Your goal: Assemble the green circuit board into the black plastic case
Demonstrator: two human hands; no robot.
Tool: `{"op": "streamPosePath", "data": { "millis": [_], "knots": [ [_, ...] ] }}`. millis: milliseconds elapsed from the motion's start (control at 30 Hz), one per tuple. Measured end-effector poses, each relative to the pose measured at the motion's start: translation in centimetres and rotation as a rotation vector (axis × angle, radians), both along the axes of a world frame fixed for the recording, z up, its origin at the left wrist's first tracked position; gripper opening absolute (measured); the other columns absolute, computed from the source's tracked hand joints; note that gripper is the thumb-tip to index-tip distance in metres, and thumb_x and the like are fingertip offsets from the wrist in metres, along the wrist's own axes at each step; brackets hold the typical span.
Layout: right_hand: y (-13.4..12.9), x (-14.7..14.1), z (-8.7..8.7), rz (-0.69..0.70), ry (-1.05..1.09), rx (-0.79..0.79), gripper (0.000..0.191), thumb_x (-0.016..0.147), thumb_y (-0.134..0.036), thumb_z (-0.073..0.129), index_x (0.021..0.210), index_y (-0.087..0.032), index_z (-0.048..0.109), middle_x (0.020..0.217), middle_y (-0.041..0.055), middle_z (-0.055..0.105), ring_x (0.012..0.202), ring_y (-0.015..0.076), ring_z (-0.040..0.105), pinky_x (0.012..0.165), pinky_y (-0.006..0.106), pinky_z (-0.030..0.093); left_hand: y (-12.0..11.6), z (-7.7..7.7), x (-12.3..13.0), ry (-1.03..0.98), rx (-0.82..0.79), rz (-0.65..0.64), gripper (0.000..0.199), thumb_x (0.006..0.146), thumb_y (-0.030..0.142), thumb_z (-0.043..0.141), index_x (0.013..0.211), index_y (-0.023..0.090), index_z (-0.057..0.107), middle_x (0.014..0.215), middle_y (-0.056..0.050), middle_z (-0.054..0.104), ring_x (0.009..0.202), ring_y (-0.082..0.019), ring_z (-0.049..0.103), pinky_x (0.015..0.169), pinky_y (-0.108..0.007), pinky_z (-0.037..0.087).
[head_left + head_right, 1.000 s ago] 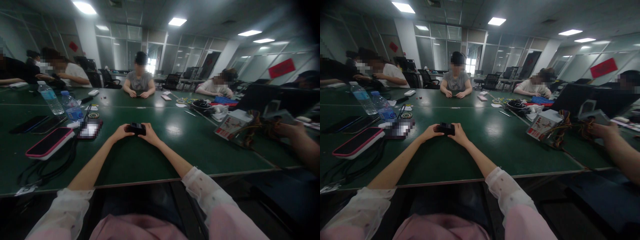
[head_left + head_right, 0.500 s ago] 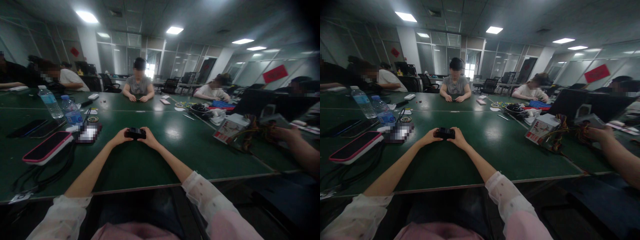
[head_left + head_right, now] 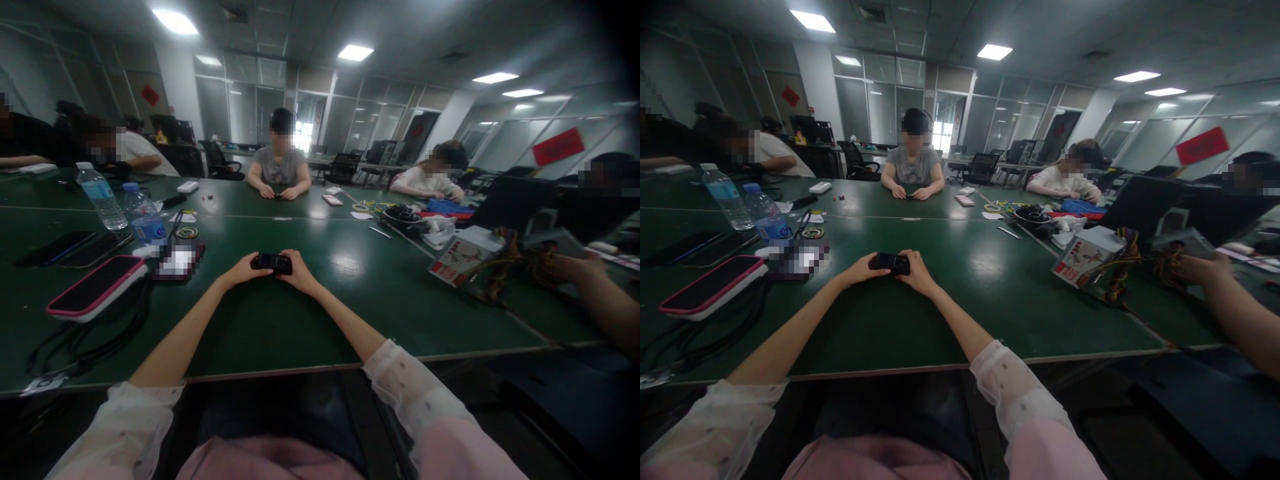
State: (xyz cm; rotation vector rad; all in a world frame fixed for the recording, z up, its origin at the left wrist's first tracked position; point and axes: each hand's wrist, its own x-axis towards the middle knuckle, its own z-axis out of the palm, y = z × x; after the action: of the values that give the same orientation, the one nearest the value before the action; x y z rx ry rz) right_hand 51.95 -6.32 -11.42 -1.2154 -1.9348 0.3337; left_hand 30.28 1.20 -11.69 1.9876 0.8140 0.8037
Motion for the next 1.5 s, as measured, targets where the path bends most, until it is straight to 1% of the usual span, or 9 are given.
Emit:
{"op": "streamPosePath", "data": {
  "millis": [200, 333, 433, 533, 667, 733, 833, 1100, 1500],
  "knots": [
    [0.6, 0.3, -0.4, 0.020, 0.114, -0.044, 0.058, 0.065, -0.027, 0.078, 0.114, -0.023, 0.045, 0.112, 0.0065, 0.050, 0.106, 0.0241, 0.051, 0.092, 0.045, 0.045, 0.2, -0.2, -0.2, -0.008, 0.028, 0.008, 0.051, 0.059, 0.044, 0.081, 0.097, 0.015, 0.062, 0.087, -0.004, 0.065, 0.083, -0.022, 0.061, 0.077, -0.036, 0.047],
    [0.9, 0.5, -0.4, 0.080, 0.285, -0.178, 0.063, 0.066, -0.038, 0.078, 0.117, -0.024, 0.044, 0.111, 0.0061, 0.053, 0.100, 0.0214, 0.056, 0.089, 0.041, 0.048, 0.0, 0.1, -0.3, -0.047, 0.010, 0.026, 0.055, 0.058, 0.042, 0.082, 0.101, 0.015, 0.062, 0.092, -0.004, 0.066, 0.088, -0.023, 0.061, 0.081, -0.037, 0.046],
    [1.1, 0.7, -0.5, 0.052, 0.386, -0.282, 0.066, 0.067, -0.045, 0.076, 0.121, -0.025, 0.044, 0.110, 0.0064, 0.054, 0.099, 0.0210, 0.059, 0.088, 0.041, 0.049, 0.0, 0.1, -0.4, -0.083, -0.031, 0.016, 0.058, 0.058, 0.041, 0.082, 0.106, 0.014, 0.062, 0.097, -0.006, 0.067, 0.092, -0.023, 0.061, 0.085, -0.038, 0.046],
    [1.1, 0.8, -0.4, 0.047, 0.400, -0.329, 0.066, 0.067, -0.047, 0.075, 0.122, -0.025, 0.046, 0.111, 0.0066, 0.056, 0.101, 0.0215, 0.059, 0.088, 0.041, 0.049, -0.1, 0.1, -0.4, -0.095, -0.036, 0.014, 0.059, 0.058, 0.040, 0.082, 0.107, 0.015, 0.062, 0.099, -0.006, 0.067, 0.093, -0.023, 0.062, 0.086, -0.038, 0.046],
    [0.7, 0.8, 0.3, 0.135, 0.297, -0.317, 0.067, 0.064, -0.046, 0.078, 0.121, -0.024, 0.050, 0.116, 0.0070, 0.056, 0.106, 0.0222, 0.057, 0.091, 0.041, 0.048, -0.1, 0.2, -0.5, -0.061, -0.016, 0.030, 0.053, 0.059, 0.041, 0.082, 0.101, 0.015, 0.064, 0.092, -0.005, 0.067, 0.087, -0.023, 0.062, 0.082, -0.038, 0.047],
    [0.5, 0.7, 0.7, 0.125, 0.280, -0.307, 0.062, 0.065, -0.046, 0.077, 0.117, -0.023, 0.053, 0.113, 0.0062, 0.058, 0.103, 0.0216, 0.057, 0.090, 0.041, 0.047, -0.2, 0.3, -0.5, -0.040, -0.005, 0.020, 0.054, 0.059, 0.042, 0.082, 0.102, 0.015, 0.064, 0.093, -0.006, 0.067, 0.088, -0.024, 0.063, 0.082, -0.039, 0.048],
    [0.3, 0.6, 1.0, 0.091, 0.299, -0.321, 0.053, 0.068, -0.049, 0.074, 0.111, -0.022, 0.057, 0.104, 0.0047, 0.060, 0.093, 0.0196, 0.059, 0.086, 0.039, 0.048, -0.3, 0.5, -0.5, -0.036, 0.015, -0.010, 0.059, 0.059, 0.039, 0.082, 0.110, 0.017, 0.062, 0.102, -0.007, 0.067, 0.097, -0.026, 0.062, 0.089, -0.042, 0.046],
    [0.4, 0.3, 0.6, 0.088, 0.387, -0.323, 0.054, 0.062, -0.044, 0.079, 0.107, -0.022, 0.057, 0.097, 0.0030, 0.061, 0.088, 0.0182, 0.060, 0.080, 0.036, 0.048, -0.2, 0.6, -0.5, -0.032, 0.066, -0.052, 0.064, 0.059, 0.034, 0.083, 0.117, 0.019, 0.060, 0.113, -0.008, 0.065, 0.106, -0.026, 0.060, 0.098, -0.044, 0.042],
    [0.5, 0.1, 0.6, 0.098, 0.429, -0.313, 0.054, 0.060, -0.039, 0.081, 0.106, -0.022, 0.057, 0.096, 0.0020, 0.062, 0.087, 0.0181, 0.060, 0.082, 0.037, 0.048, 0.4, -0.2, -0.4, -0.031, 0.118, -0.058, 0.065, 0.059, 0.034, 0.082, 0.118, 0.020, 0.059, 0.115, -0.009, 0.064, 0.108, -0.026, 0.060, 0.098, -0.045, 0.042]
  ]
}}
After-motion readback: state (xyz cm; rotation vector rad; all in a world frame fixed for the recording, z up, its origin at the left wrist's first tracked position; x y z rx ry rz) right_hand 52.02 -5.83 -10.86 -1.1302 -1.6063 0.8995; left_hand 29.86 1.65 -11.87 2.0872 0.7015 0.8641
